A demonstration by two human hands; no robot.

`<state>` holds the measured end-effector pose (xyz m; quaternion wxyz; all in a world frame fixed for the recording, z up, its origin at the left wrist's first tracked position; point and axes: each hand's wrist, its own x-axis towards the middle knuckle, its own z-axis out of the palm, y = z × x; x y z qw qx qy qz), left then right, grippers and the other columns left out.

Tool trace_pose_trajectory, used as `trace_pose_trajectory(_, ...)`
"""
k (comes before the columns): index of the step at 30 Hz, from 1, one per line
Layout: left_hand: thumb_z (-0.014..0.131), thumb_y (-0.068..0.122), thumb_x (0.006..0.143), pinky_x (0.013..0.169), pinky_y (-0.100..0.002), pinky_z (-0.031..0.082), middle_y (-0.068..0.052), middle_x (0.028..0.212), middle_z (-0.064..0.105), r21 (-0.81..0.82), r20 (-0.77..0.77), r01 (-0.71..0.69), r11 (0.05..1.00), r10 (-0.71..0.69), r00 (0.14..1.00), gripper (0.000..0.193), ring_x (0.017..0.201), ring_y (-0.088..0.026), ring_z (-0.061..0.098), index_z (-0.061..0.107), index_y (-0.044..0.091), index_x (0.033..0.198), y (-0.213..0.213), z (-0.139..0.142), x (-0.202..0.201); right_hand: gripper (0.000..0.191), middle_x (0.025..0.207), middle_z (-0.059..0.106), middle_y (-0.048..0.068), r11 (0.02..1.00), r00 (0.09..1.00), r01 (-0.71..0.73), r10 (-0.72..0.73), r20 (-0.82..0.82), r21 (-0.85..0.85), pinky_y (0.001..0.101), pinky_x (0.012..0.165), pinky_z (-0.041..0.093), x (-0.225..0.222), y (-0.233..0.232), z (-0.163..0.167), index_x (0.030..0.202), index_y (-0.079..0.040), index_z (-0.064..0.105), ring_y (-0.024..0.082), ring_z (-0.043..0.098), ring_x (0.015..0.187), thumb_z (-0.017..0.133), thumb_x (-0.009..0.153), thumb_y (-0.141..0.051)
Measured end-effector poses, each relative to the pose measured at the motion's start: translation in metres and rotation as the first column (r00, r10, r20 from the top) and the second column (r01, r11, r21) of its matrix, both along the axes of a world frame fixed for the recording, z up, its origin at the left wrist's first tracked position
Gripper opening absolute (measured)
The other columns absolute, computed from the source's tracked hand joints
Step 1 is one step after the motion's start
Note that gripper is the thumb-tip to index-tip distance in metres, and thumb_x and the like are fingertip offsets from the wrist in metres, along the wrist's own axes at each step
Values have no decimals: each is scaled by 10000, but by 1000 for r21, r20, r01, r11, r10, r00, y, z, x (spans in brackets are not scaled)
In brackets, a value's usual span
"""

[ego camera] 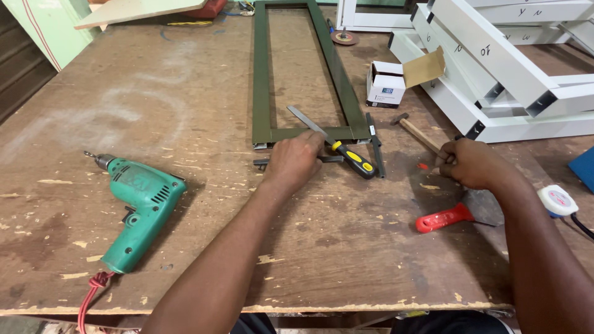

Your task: The person files a small metal rod with a metal file, then hammers the rod into a slot on a green metal frame. They repeat the filing and hammering process on the same rod.

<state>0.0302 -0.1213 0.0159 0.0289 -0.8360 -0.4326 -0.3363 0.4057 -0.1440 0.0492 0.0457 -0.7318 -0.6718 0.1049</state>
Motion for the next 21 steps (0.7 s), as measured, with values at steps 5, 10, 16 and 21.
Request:
trace_pose_trajectory(5, 710, 38, 763, 748, -498, 554, -88, 961, 710, -74, -28, 6, 997, -8, 1000, 203, 871, -322, 712, 673, 82, 957, -6, 5, 3, 205, 872, 795, 144, 998, 998, -61, 62, -10, 30, 423, 759, 561, -3, -4, 1, 989, -59, 773, 290, 716, 824, 763, 856, -215)
trace_pose_trajectory(10, 769, 96, 717, 758, -496, 548, -89, 968, 706, -113, -41, 13, 994, -18, 999, 237, 886, -324, 702, 682, 88, 938, -10, 8, 7, 260, 887, 765, 148, 989, 991, -83, 95, -96, 123, 438, 749, 550, -22, -15, 11, 1016, -52, 752, 297, 715, 820, 734, 909, -288)
trace_pose_trajectory(16, 758, 118, 753, 790, -473, 554, -73, 943, 721, -202, -59, 22, 979, -35, 998, 170, 890, -294, 707, 709, 107, 916, -19, 11, 16, 305, 908, 735, 149, 922, 820, 289, -100, -564, 256, 393, 523, 462, -40, -26, 28, 1279, 14, 547, 211, 651, 671, 564, 1057, -194)
trace_pose_trajectory(21, 715, 122, 825, 782, -475, 559, -101, 883, 727, -334, -246, -109, 936, 25, 969, 139, 865, -274, 719, 701, 110, 963, -23, 11, 29, 297, 975, 712, 188, 887, 638, 298, 88, -765, 351, 299, 566, 487, -45, -38, 34, 1302, 82, 572, 151, 612, 687, 607, 1059, -85)
